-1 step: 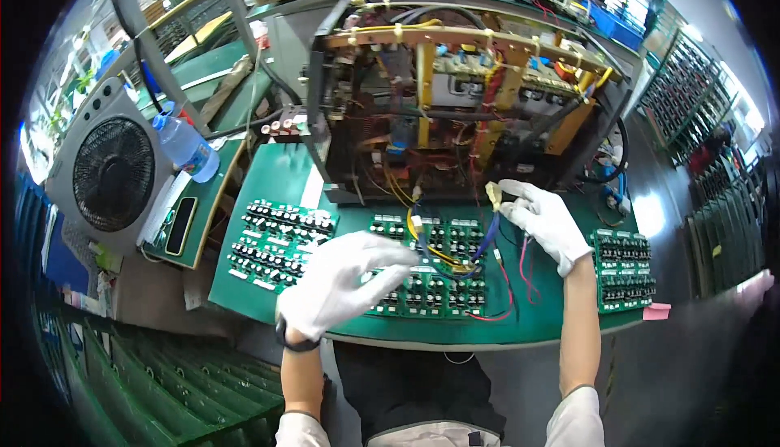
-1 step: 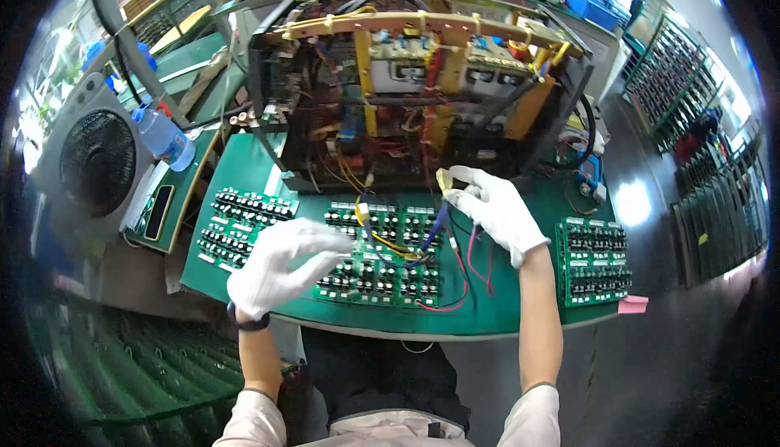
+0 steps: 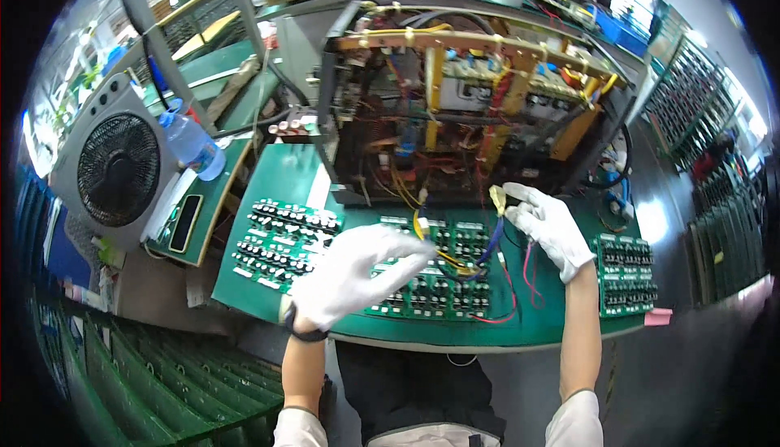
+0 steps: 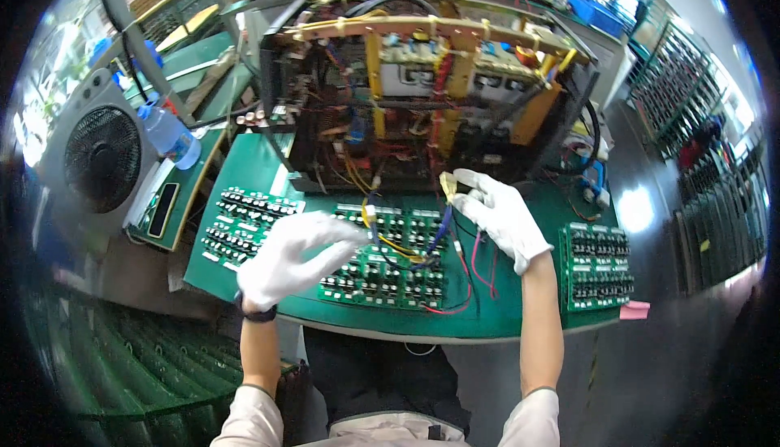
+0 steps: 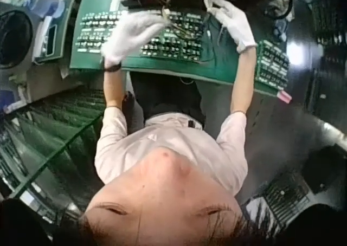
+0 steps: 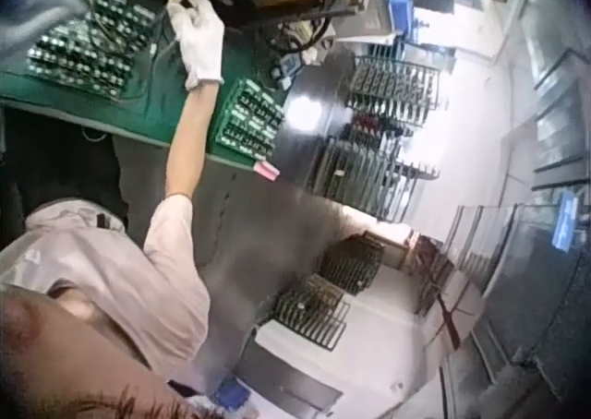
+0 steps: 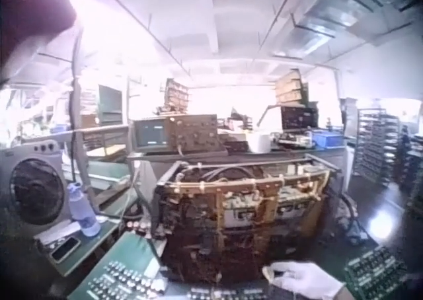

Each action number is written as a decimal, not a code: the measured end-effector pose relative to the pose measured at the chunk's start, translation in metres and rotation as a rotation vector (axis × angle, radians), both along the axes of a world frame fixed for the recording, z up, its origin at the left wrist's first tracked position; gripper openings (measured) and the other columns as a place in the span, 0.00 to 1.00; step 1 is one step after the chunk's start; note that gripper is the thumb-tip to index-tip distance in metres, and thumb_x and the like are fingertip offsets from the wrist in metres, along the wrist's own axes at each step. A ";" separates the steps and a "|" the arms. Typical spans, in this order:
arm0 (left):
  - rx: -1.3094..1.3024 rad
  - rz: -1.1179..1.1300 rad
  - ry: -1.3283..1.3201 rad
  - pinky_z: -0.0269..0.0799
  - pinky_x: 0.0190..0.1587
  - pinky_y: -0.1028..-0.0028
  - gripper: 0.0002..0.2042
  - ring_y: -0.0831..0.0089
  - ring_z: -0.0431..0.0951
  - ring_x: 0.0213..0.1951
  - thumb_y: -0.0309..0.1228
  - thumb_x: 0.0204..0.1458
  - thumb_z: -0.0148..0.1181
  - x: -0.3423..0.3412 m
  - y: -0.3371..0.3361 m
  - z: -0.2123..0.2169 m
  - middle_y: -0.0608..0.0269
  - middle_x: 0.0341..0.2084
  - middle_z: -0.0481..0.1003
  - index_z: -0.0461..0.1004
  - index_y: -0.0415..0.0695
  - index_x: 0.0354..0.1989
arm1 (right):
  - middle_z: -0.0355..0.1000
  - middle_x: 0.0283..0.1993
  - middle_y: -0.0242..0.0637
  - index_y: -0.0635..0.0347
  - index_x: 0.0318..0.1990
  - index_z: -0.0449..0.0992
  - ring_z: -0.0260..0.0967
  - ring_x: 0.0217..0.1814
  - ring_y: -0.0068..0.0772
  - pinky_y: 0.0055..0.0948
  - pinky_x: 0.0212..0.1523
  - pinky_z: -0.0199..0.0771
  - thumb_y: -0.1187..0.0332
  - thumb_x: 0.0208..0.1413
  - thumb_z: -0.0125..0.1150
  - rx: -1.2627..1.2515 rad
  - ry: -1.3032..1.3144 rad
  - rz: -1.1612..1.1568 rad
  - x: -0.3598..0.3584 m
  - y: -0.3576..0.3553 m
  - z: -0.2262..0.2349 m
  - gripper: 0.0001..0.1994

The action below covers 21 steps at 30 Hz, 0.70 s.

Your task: The person assembles and connects wire harnesses to circuit boards and electronic components by hand, wearing gloves, at an electronics factory workbench.

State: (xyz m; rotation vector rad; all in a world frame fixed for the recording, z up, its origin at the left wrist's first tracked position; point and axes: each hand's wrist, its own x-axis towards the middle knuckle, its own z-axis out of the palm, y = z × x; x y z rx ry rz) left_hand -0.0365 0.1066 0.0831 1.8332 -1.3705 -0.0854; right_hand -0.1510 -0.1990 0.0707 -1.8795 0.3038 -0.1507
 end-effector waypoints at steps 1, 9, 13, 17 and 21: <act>-0.011 0.012 0.009 0.80 0.48 0.63 0.13 0.55 0.85 0.44 0.37 0.61 0.65 0.001 -0.015 0.008 0.53 0.41 0.84 0.84 0.44 0.49 | 0.75 0.36 0.26 0.70 0.70 0.68 0.69 0.38 0.16 0.21 0.42 0.71 0.69 0.65 0.65 0.003 -0.019 -0.004 -0.003 0.007 0.001 0.28; 0.245 0.099 -0.028 0.80 0.43 0.58 0.25 0.49 0.85 0.41 0.52 0.63 0.59 0.037 -0.116 -0.019 0.45 0.37 0.84 0.82 0.40 0.51 | 0.66 0.35 0.22 0.65 0.76 0.60 0.64 0.38 0.13 0.16 0.43 0.67 0.79 0.62 0.62 0.092 -0.230 0.013 -0.004 0.030 -0.032 0.34; 0.064 0.053 0.203 0.80 0.49 0.62 0.25 0.53 0.86 0.45 0.47 0.62 0.62 0.041 -0.125 -0.043 0.44 0.42 0.84 0.80 0.35 0.53 | 0.65 0.35 0.22 0.66 0.76 0.59 0.61 0.37 0.14 0.16 0.45 0.67 0.79 0.60 0.65 -0.004 -0.263 0.063 0.002 0.025 -0.039 0.36; -0.040 0.106 0.429 0.80 0.51 0.67 0.24 0.60 0.87 0.47 0.41 0.61 0.66 0.035 -0.126 -0.054 0.46 0.43 0.85 0.77 0.32 0.56 | 0.65 0.35 0.23 0.68 0.77 0.56 0.61 0.37 0.14 0.16 0.46 0.68 0.79 0.58 0.69 -0.081 -0.259 0.157 0.014 0.016 -0.043 0.40; -0.096 0.210 0.395 0.81 0.48 0.67 0.23 0.62 0.88 0.44 0.41 0.60 0.67 0.022 -0.127 -0.055 0.49 0.41 0.86 0.77 0.34 0.54 | 0.66 0.36 0.23 0.68 0.77 0.56 0.61 0.38 0.13 0.16 0.45 0.68 0.78 0.58 0.70 -0.038 -0.211 0.240 0.016 0.013 -0.035 0.41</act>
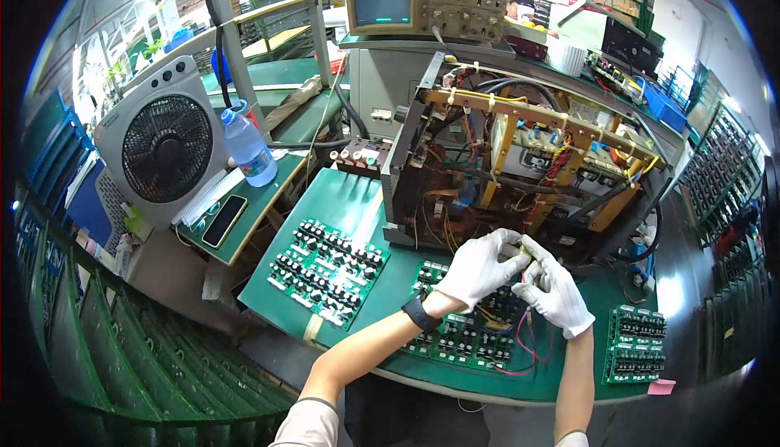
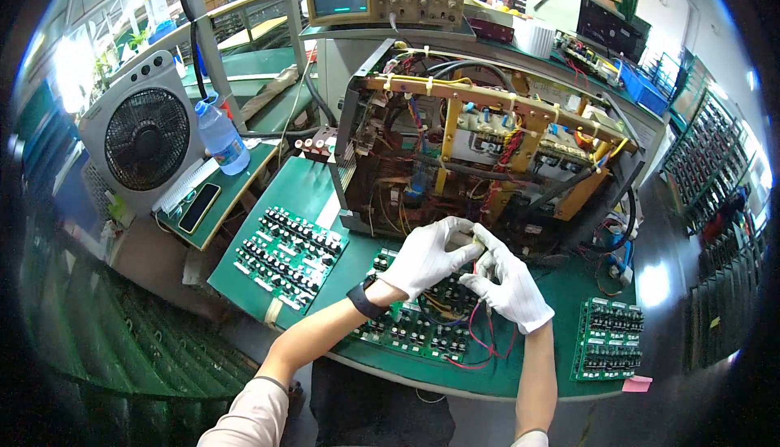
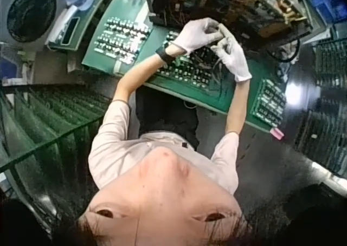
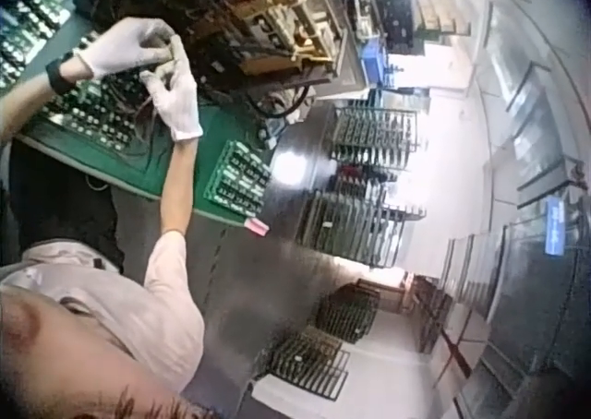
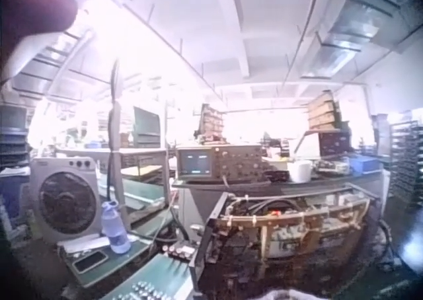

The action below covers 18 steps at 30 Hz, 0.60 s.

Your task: The person assembles and connects wire harnesses to circuit boards and electronic components by hand, wearing gloves, at an electronics factory workbench.

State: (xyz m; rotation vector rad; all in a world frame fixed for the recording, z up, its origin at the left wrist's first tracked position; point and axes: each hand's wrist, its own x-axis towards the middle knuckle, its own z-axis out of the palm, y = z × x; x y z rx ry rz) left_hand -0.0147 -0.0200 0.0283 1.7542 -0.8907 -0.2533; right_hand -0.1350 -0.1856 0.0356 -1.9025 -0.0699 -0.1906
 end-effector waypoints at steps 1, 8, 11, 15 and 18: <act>-0.007 0.040 -0.020 0.81 0.48 0.67 0.22 0.62 0.88 0.44 0.41 0.60 0.68 -0.004 0.000 -0.002 0.49 0.40 0.86 0.77 0.34 0.54 | 0.66 0.37 0.23 0.68 0.77 0.56 0.61 0.38 0.13 0.17 0.45 0.68 0.78 0.59 0.69 0.012 0.003 0.012 -0.003 0.001 0.003 0.40; -0.018 0.064 -0.103 0.82 0.47 0.66 0.23 0.59 0.88 0.44 0.39 0.61 0.68 -0.009 0.003 -0.005 0.50 0.41 0.85 0.73 0.37 0.57 | 0.73 0.34 0.32 0.59 0.69 0.71 0.66 0.31 0.16 0.22 0.36 0.73 0.71 0.66 0.60 -0.263 -0.119 -0.250 0.004 0.011 0.006 0.24; -0.057 0.067 -0.143 0.82 0.47 0.66 0.22 0.60 0.88 0.44 0.39 0.61 0.68 -0.010 0.000 -0.008 0.50 0.41 0.85 0.74 0.37 0.57 | 0.78 0.42 0.35 0.60 0.69 0.71 0.70 0.36 0.18 0.23 0.41 0.75 0.72 0.66 0.61 -0.174 -0.113 -0.272 0.007 0.008 0.000 0.24; -0.115 0.054 -0.167 0.82 0.47 0.67 0.20 0.61 0.88 0.44 0.39 0.62 0.67 -0.011 -0.003 -0.009 0.50 0.42 0.85 0.76 0.37 0.55 | 0.78 0.57 0.41 0.65 0.68 0.71 0.76 0.51 0.23 0.25 0.54 0.76 0.74 0.67 0.61 0.077 -0.084 -0.205 0.014 0.000 -0.008 0.23; -0.091 0.056 -0.120 0.83 0.48 0.68 0.20 0.61 0.88 0.44 0.39 0.62 0.67 -0.012 -0.001 -0.003 0.50 0.42 0.85 0.77 0.37 0.55 | 0.76 0.58 0.41 0.68 0.67 0.70 0.74 0.58 0.25 0.25 0.60 0.73 0.76 0.67 0.60 0.225 -0.035 -0.207 0.018 0.004 -0.005 0.22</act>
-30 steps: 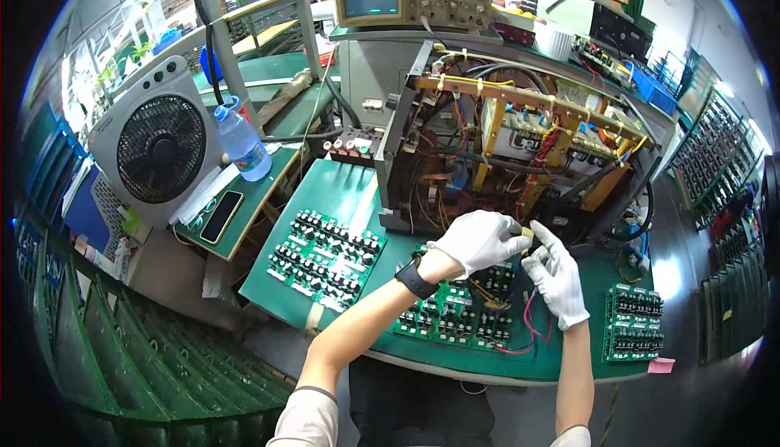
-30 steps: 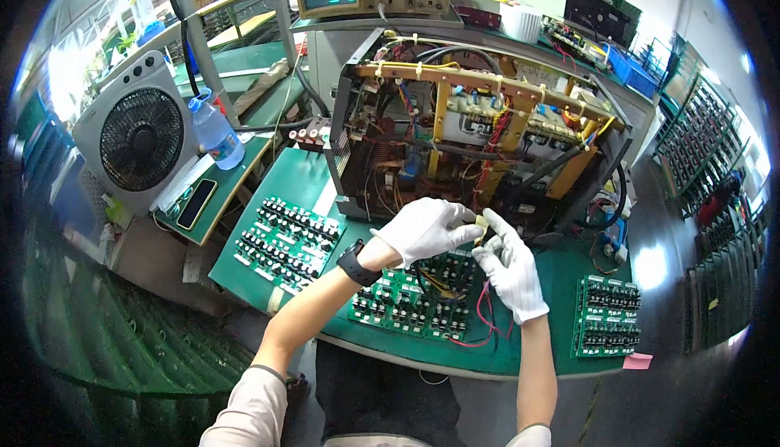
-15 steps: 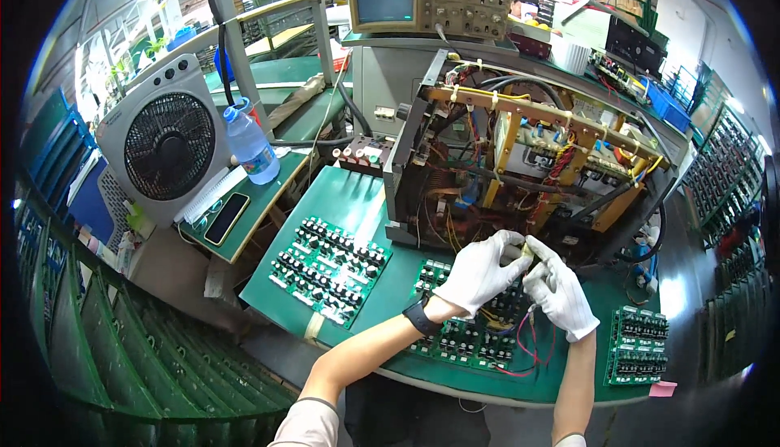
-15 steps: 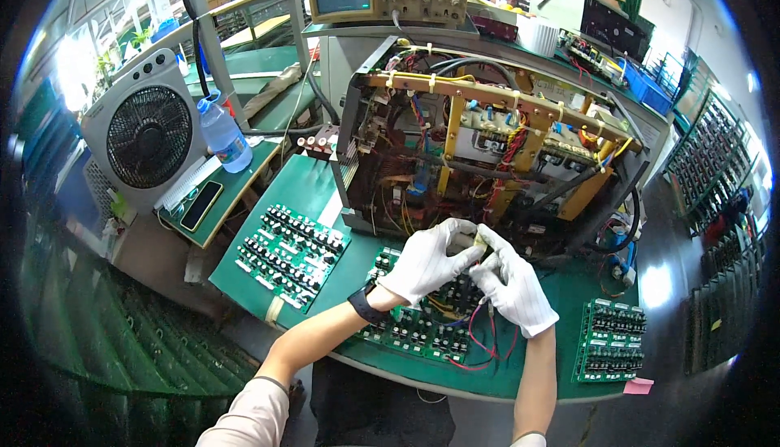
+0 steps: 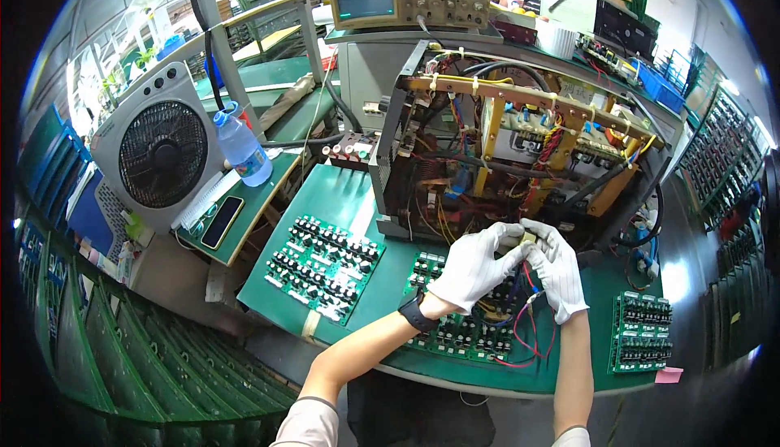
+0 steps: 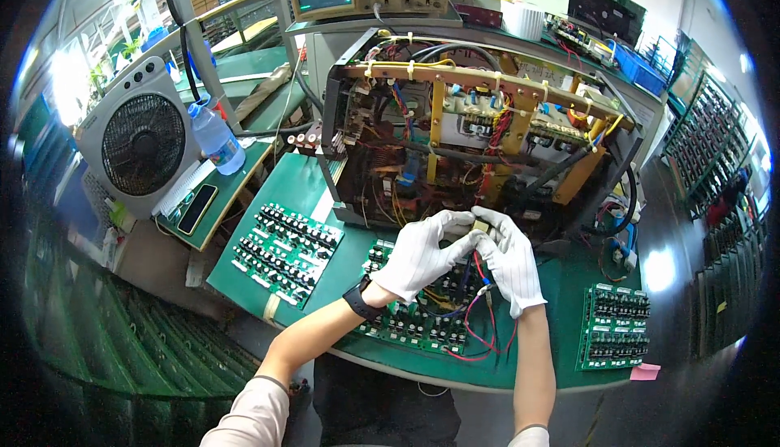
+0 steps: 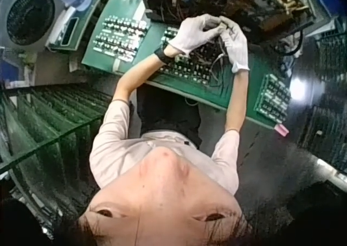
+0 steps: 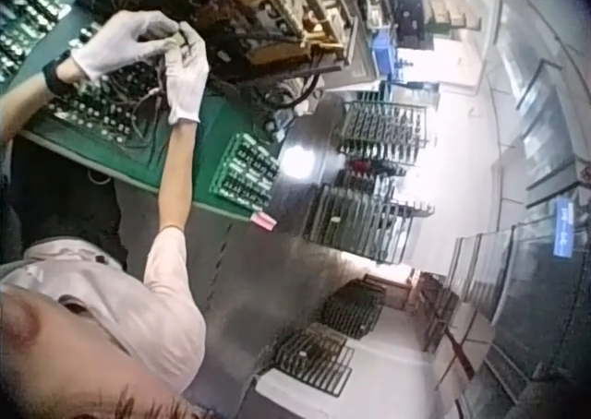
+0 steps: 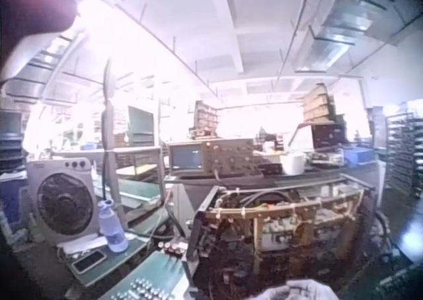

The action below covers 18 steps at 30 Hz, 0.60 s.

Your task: The person assembles and connects wire harnesses to circuit boards and electronic components by hand, wearing gloves, at an electronics factory workbench.

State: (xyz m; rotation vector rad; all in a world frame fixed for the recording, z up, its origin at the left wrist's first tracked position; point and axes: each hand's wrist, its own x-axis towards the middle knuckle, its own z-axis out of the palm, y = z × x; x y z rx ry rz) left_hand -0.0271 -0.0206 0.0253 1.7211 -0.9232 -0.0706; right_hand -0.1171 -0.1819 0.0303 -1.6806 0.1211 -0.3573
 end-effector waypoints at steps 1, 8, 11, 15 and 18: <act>-0.014 0.014 0.002 0.82 0.48 0.68 0.20 0.62 0.88 0.45 0.39 0.62 0.68 0.000 0.003 0.000 0.50 0.43 0.85 0.77 0.36 0.55 | 0.77 0.57 0.40 0.68 0.66 0.70 0.74 0.57 0.25 0.25 0.60 0.73 0.76 0.67 0.60 0.053 -0.028 -0.016 0.003 0.003 -0.004 0.21; -0.019 0.024 0.066 0.82 0.49 0.69 0.19 0.64 0.88 0.46 0.38 0.61 0.68 -0.004 0.002 0.004 0.49 0.43 0.85 0.80 0.35 0.52 | 0.78 0.56 0.39 0.68 0.61 0.73 0.75 0.54 0.24 0.23 0.57 0.74 0.71 0.67 0.65 0.120 -0.084 -0.043 0.005 0.004 -0.012 0.18; -0.014 0.047 0.041 0.82 0.47 0.70 0.18 0.62 0.88 0.44 0.38 0.61 0.69 -0.002 -0.002 -0.005 0.48 0.42 0.85 0.82 0.35 0.49 | 0.79 0.54 0.36 0.67 0.60 0.75 0.76 0.52 0.23 0.23 0.55 0.75 0.67 0.68 0.65 0.062 -0.078 -0.082 0.007 0.006 -0.017 0.17; -0.071 0.085 -0.104 0.80 0.37 0.64 0.16 0.53 0.85 0.34 0.42 0.60 0.68 -0.002 -0.005 -0.011 0.52 0.33 0.84 0.83 0.40 0.44 | 0.79 0.54 0.35 0.66 0.60 0.75 0.76 0.52 0.23 0.24 0.55 0.75 0.67 0.69 0.64 0.021 -0.072 -0.100 0.006 0.006 -0.018 0.17; -0.094 0.098 -0.115 0.80 0.37 0.63 0.16 0.52 0.85 0.35 0.42 0.60 0.68 -0.002 -0.005 -0.011 0.52 0.34 0.84 0.83 0.40 0.43 | 0.78 0.56 0.36 0.66 0.60 0.75 0.75 0.54 0.24 0.25 0.57 0.74 0.67 0.70 0.63 0.042 -0.061 -0.086 0.006 0.006 -0.017 0.17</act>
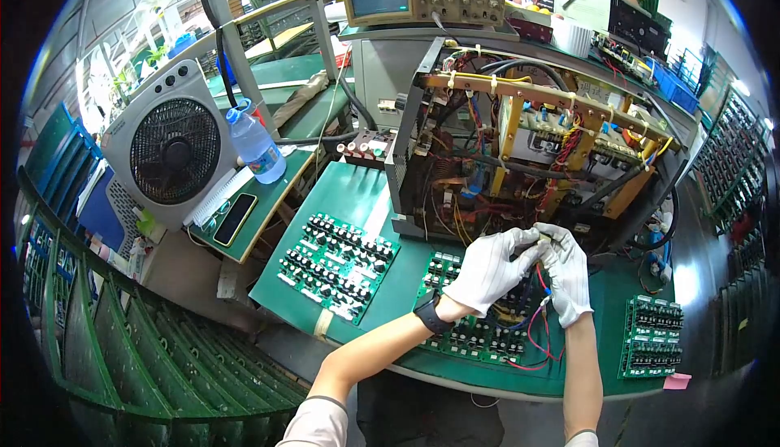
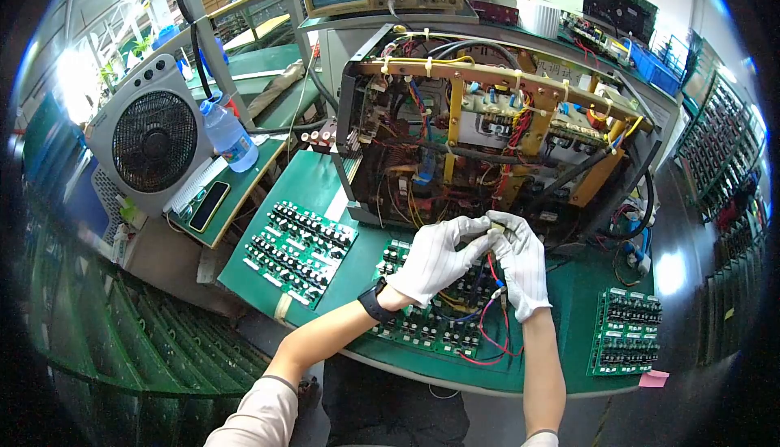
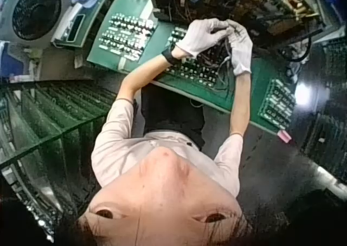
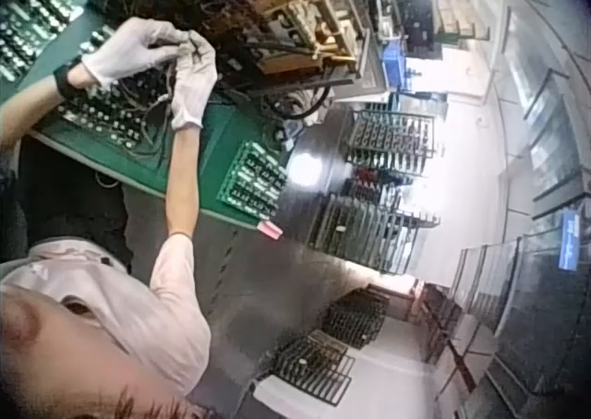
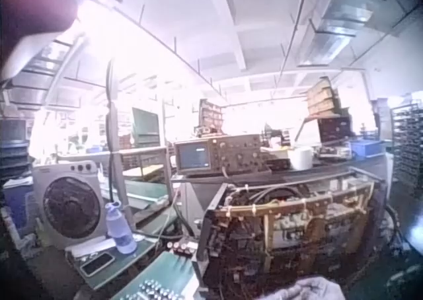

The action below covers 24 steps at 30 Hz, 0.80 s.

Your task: The person assembles and connects wire harnesses to circuit boards and electronic components by hand, wearing gloves, at an electronics factory workbench.

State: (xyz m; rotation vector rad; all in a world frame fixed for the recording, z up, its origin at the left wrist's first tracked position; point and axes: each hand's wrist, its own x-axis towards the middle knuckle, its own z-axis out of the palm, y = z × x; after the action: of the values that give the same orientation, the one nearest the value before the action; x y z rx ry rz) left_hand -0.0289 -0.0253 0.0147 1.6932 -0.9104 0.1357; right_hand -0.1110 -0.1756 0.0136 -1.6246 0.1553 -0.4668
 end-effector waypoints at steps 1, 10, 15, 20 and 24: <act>-0.037 0.002 -0.019 0.81 0.38 0.63 0.15 0.53 0.85 0.36 0.41 0.60 0.67 0.000 -0.001 0.001 0.51 0.34 0.84 0.83 0.40 0.43 | 0.78 0.57 0.37 0.65 0.61 0.75 0.75 0.55 0.25 0.25 0.58 0.74 0.66 0.70 0.62 0.001 -0.012 0.002 -0.001 -0.001 -0.001 0.17; 0.000 -0.011 -0.012 0.82 0.39 0.62 0.15 0.52 0.86 0.38 0.41 0.61 0.67 0.004 -0.002 -0.005 0.50 0.37 0.85 0.82 0.39 0.42 | 0.78 0.56 0.37 0.64 0.59 0.75 0.74 0.56 0.25 0.26 0.59 0.74 0.66 0.71 0.60 -0.051 -0.022 -0.046 0.000 -0.002 -0.002 0.15; 0.006 -0.013 0.009 0.81 0.40 0.61 0.16 0.52 0.86 0.38 0.42 0.61 0.66 0.005 -0.001 -0.003 0.50 0.37 0.85 0.83 0.40 0.42 | 0.78 0.53 0.36 0.64 0.57 0.76 0.75 0.52 0.25 0.26 0.55 0.76 0.66 0.71 0.61 -0.054 -0.014 -0.061 0.002 -0.002 -0.001 0.14; 0.021 -0.024 0.021 0.81 0.40 0.61 0.16 0.52 0.85 0.38 0.42 0.61 0.66 0.002 0.001 -0.003 0.50 0.37 0.84 0.84 0.40 0.44 | 0.79 0.51 0.35 0.64 0.55 0.76 0.75 0.50 0.23 0.25 0.52 0.76 0.65 0.70 0.62 -0.248 0.004 -0.123 0.001 -0.007 -0.007 0.13; 0.064 -0.038 0.045 0.81 0.44 0.65 0.17 0.56 0.86 0.42 0.41 0.61 0.67 -0.002 0.004 0.003 0.49 0.40 0.85 0.83 0.39 0.47 | 0.78 0.52 0.36 0.64 0.56 0.75 0.75 0.51 0.24 0.26 0.54 0.76 0.66 0.70 0.62 -0.125 0.014 -0.096 -0.007 -0.002 0.000 0.14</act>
State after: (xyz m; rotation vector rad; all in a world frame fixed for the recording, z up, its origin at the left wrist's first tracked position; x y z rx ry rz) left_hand -0.0313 -0.0217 0.0174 1.7302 -0.9212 0.0426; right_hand -0.1178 -0.1780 0.0134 -1.7489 0.2187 -0.5474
